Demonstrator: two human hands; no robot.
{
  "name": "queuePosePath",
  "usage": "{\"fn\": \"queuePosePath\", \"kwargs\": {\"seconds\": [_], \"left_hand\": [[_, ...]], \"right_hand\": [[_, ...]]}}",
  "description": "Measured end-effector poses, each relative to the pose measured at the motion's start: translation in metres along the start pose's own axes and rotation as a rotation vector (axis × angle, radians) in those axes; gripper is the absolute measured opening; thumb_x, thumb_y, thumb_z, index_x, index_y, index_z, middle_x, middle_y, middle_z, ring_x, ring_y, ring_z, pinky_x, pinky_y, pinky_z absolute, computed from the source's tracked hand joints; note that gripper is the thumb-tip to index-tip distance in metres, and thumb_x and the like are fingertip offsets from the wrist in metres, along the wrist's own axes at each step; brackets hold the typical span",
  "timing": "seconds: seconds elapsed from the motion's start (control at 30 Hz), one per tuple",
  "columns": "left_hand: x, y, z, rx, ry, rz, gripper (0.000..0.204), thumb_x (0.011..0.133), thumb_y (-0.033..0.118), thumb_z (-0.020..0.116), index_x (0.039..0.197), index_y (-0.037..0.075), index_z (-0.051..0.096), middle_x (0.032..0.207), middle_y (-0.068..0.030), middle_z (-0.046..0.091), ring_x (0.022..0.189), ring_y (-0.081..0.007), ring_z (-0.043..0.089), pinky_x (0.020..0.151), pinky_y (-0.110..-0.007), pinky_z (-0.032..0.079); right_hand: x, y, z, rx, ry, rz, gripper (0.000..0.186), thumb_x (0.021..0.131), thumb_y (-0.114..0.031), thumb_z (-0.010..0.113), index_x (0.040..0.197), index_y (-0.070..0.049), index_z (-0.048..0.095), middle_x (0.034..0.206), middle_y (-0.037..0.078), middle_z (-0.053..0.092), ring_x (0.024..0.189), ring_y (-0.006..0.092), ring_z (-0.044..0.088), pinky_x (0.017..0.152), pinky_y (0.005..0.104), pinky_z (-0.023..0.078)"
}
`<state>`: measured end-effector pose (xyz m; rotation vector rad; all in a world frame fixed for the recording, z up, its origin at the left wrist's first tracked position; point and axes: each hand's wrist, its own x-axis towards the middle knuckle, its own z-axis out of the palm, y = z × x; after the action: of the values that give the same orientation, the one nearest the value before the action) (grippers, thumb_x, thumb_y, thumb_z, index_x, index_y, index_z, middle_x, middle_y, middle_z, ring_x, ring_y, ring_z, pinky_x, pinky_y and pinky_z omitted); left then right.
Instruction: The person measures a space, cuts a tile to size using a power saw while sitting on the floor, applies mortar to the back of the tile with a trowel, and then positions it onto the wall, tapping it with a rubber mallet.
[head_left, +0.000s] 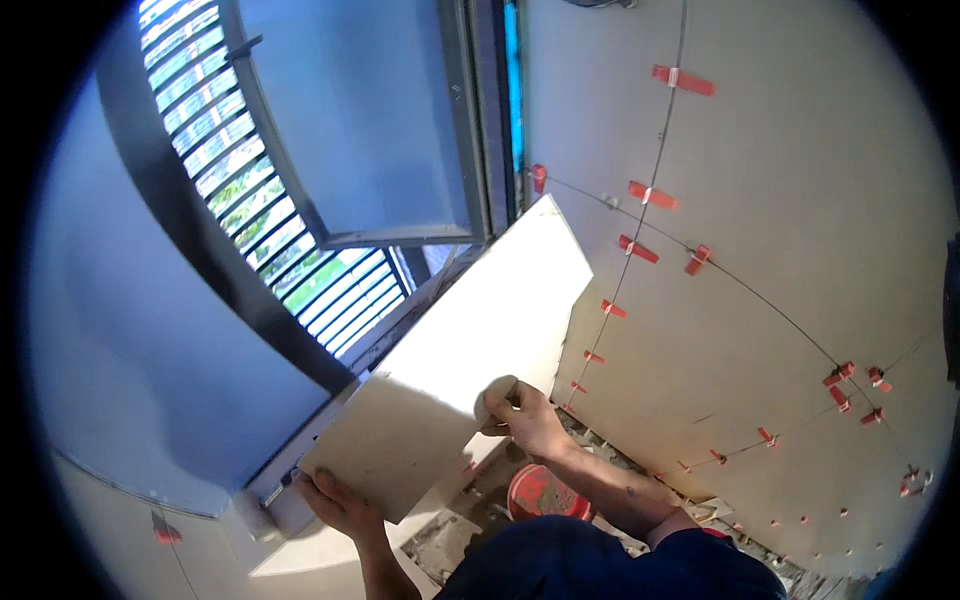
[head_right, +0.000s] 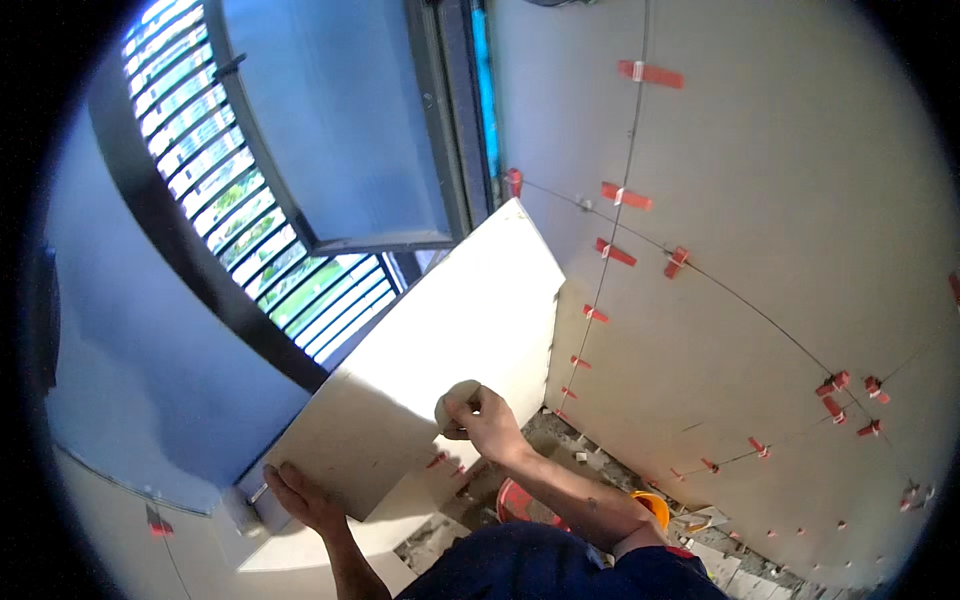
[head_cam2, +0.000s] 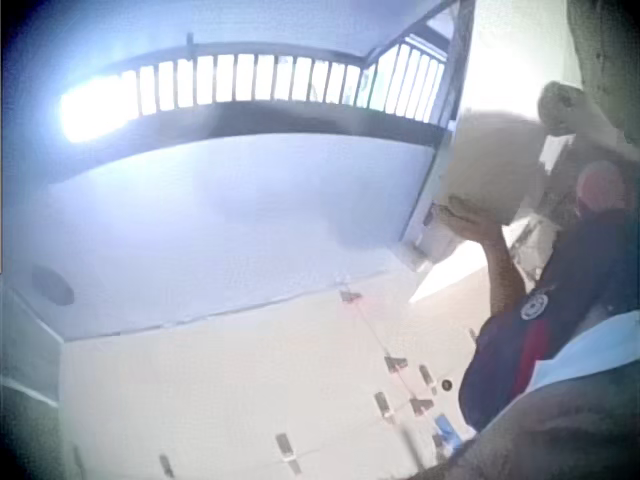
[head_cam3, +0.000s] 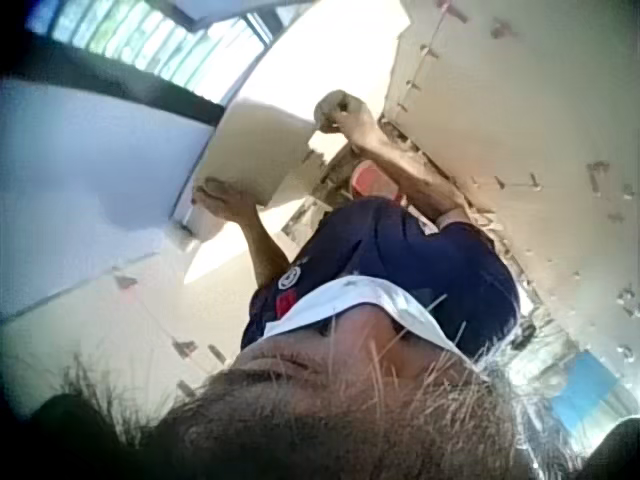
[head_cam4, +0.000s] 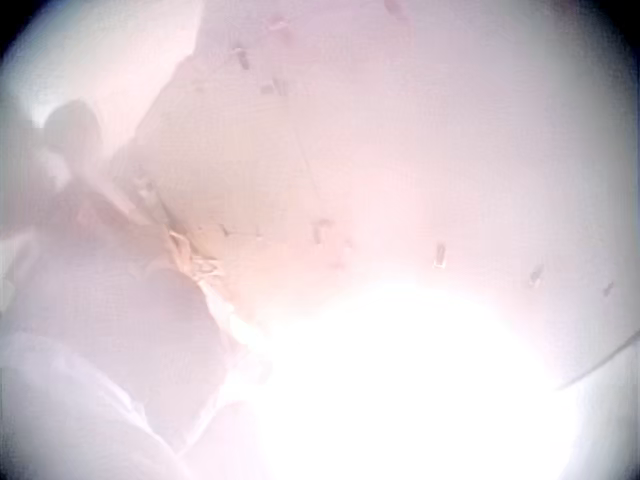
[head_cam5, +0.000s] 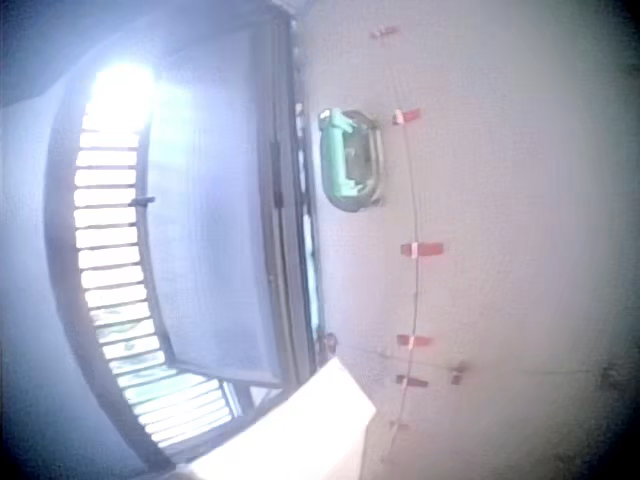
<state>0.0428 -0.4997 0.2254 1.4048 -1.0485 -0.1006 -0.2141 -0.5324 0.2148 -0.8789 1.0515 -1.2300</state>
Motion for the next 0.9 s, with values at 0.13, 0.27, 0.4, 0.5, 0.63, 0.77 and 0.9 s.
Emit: {"fn": "queuePosePath", "kwargs": {"seconds": [0.13, 0.27, 0.4, 0.5, 0.63, 0.77, 0.9], "left_hand": [[0.032, -0.002, 0.028, -0.024, -0.161, -0.050, 0.033, 0.102, 0.028, 0.039, 0.098, -0.004, 0.048, 0.085, -0.0108, 0.051, 0.080, -0.0195, 0.046, 0.073, -0.033, 0.041], [0.043, -0.024, 0.069, 0.077, -0.194, -0.053, 0.031, 0.101, 0.025, 0.041, 0.087, -0.002, 0.047, 0.081, -0.0108, 0.051, 0.075, -0.0196, 0.046, 0.071, -0.035, 0.041], [0.053, -0.031, 0.092, 0.041, -0.267, -0.128, 0.031, 0.100, 0.024, 0.042, 0.084, -0.002, 0.045, 0.079, -0.0122, 0.050, 0.074, -0.0212, 0.046, 0.071, -0.036, 0.041], [0.051, -0.036, 0.108, 0.065, -0.276, -0.134, 0.031, 0.100, 0.023, 0.042, 0.086, -0.004, 0.047, 0.077, -0.0140, 0.052, 0.073, -0.0234, 0.048, 0.071, -0.038, 0.042], [0.052, -0.046, 0.126, -0.017, -0.283, -0.156, 0.032, 0.100, 0.023, 0.042, 0.089, -0.005, 0.049, 0.081, -0.0174, 0.056, 0.073, -0.0263, 0.052, 0.070, -0.040, 0.043], [0.064, -0.064, 0.130, 0.163, -0.332, -0.172, 0.031, 0.100, 0.023, 0.043, 0.089, -0.005, 0.050, 0.082, -0.0188, 0.057, 0.073, -0.0268, 0.054, 0.070, -0.040, 0.044], [0.061, -0.053, 0.142, 0.127, -0.316, -0.140, 0.031, 0.099, 0.022, 0.043, 0.088, -0.006, 0.050, 0.080, -0.0183, 0.057, 0.072, -0.0265, 0.053, 0.070, -0.040, 0.044]], "right_hand": [[0.040, 0.003, -0.002, -0.112, 0.093, -0.002, 0.036, 0.093, -0.024, 0.062, 0.102, 0.011, 0.054, 0.087, 0.014, 0.064, 0.071, 0.0167, 0.067, 0.057, 0.0299, 0.056], [0.074, 0.013, -0.024, -0.154, 0.111, 0.038, 0.039, 0.092, -0.025, 0.063, 0.098, 0.013, 0.057, 0.075, 0.013, 0.064, 0.063, 0.0164, 0.066, 0.054, 0.0271, 0.055], [0.088, 0.000, -0.024, -0.070, 0.162, 0.024, 0.033, 0.092, -0.020, 0.062, 0.096, 0.012, 0.058, 0.074, 0.013, 0.065, 0.059, 0.0151, 0.065, 0.052, 0.0268, 0.055], [0.105, 0.014, -0.040, -0.073, 0.146, 0.070, 0.035, 0.091, -0.021, 0.064, 0.103, 0.010, 0.057, 0.079, 0.011, 0.062, 0.062, 0.0148, 0.063, 0.057, 0.0269, 0.058], [0.119, 0.027, -0.048, -0.050, 0.188, 0.029, 0.032, 0.091, -0.021, 0.064, 0.098, 0.010, 0.060, 0.076, 0.012, 0.066, 0.060, 0.0150, 0.065, 0.054, 0.0268, 0.056], [0.125, 0.025, -0.044, 0.006, 0.190, 0.047, 0.031, 0.091, -0.022, 0.063, 0.097, 0.008, 0.061, 0.075, 0.010, 0.065, 0.060, 0.0154, 0.064, 0.055, 0.0275, 0.057], [0.132, 0.028, -0.051, 0.029, 0.220, 0.097, 0.030, 0.092, -0.021, 0.063, 0.098, 0.008, 0.061, 0.077, 0.011, 0.065, 0.061, 0.0161, 0.065, 0.056, 0.0279, 0.058]]}}
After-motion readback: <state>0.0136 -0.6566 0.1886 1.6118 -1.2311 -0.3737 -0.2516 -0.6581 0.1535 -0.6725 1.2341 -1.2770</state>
